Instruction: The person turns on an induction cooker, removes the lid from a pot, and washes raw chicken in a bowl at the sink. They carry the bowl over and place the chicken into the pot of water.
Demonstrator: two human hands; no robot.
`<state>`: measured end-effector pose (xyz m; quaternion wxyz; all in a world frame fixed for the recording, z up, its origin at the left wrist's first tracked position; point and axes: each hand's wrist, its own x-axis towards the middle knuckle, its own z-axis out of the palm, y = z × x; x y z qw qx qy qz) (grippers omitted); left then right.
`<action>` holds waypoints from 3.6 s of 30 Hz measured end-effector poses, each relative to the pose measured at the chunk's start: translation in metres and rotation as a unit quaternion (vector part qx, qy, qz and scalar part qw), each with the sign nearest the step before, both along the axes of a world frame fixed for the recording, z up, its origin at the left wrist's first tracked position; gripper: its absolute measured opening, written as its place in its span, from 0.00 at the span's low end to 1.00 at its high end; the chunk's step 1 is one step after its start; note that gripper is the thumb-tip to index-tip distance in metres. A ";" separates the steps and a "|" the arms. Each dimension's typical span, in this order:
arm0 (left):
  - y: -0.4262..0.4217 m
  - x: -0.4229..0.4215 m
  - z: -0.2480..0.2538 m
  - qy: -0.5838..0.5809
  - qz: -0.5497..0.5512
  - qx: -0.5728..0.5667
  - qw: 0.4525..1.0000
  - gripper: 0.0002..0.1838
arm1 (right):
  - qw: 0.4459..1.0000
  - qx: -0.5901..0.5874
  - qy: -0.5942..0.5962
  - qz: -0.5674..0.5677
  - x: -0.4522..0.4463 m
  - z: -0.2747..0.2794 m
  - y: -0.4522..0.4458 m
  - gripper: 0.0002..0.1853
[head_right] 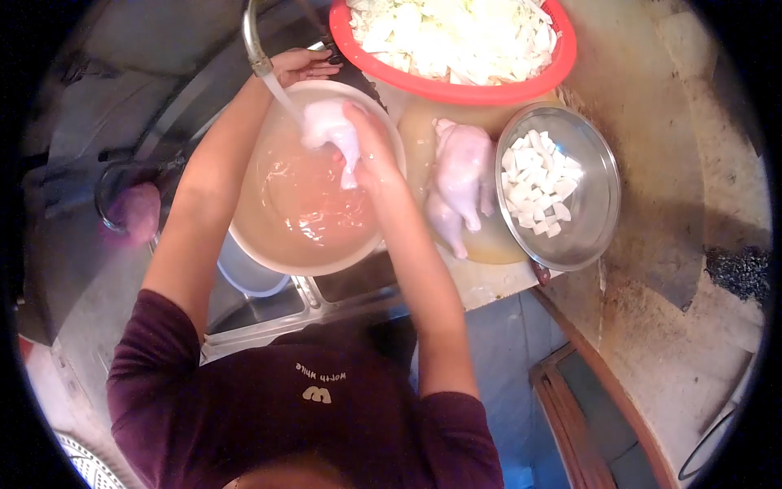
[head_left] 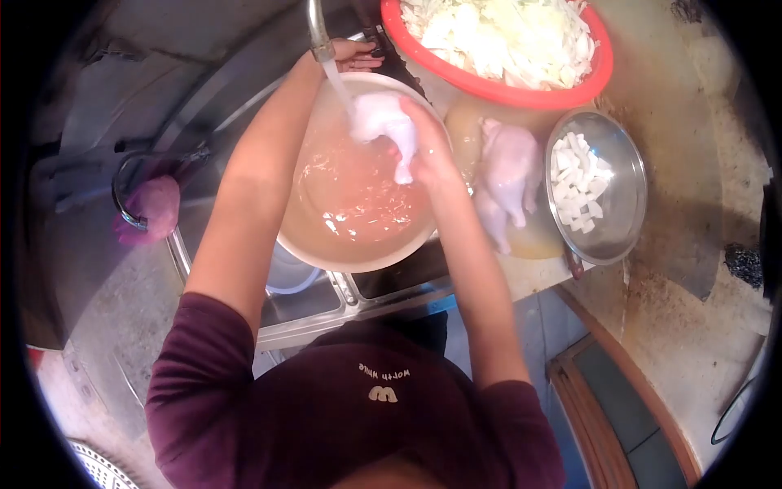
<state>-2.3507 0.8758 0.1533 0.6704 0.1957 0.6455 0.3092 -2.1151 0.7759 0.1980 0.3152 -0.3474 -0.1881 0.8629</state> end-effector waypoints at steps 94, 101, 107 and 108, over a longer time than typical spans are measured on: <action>-0.214 0.117 0.223 0.452 -0.060 0.283 0.844 0.25 | 0.968 -0.101 -0.017 0.229 0.061 -0.049 -0.185 0.17; -0.275 0.043 0.203 0.302 0.096 0.279 0.906 0.26 | 0.980 0.060 -0.162 0.100 0.100 -0.020 -0.152 0.20; -0.315 0.021 0.074 0.286 0.178 0.213 0.917 0.17 | 0.961 0.130 -0.243 0.034 0.130 0.012 -0.139 0.21; -0.317 0.024 0.062 0.279 0.203 0.200 0.917 0.17 | 0.956 0.140 -0.254 0.038 0.133 0.016 -0.137 0.20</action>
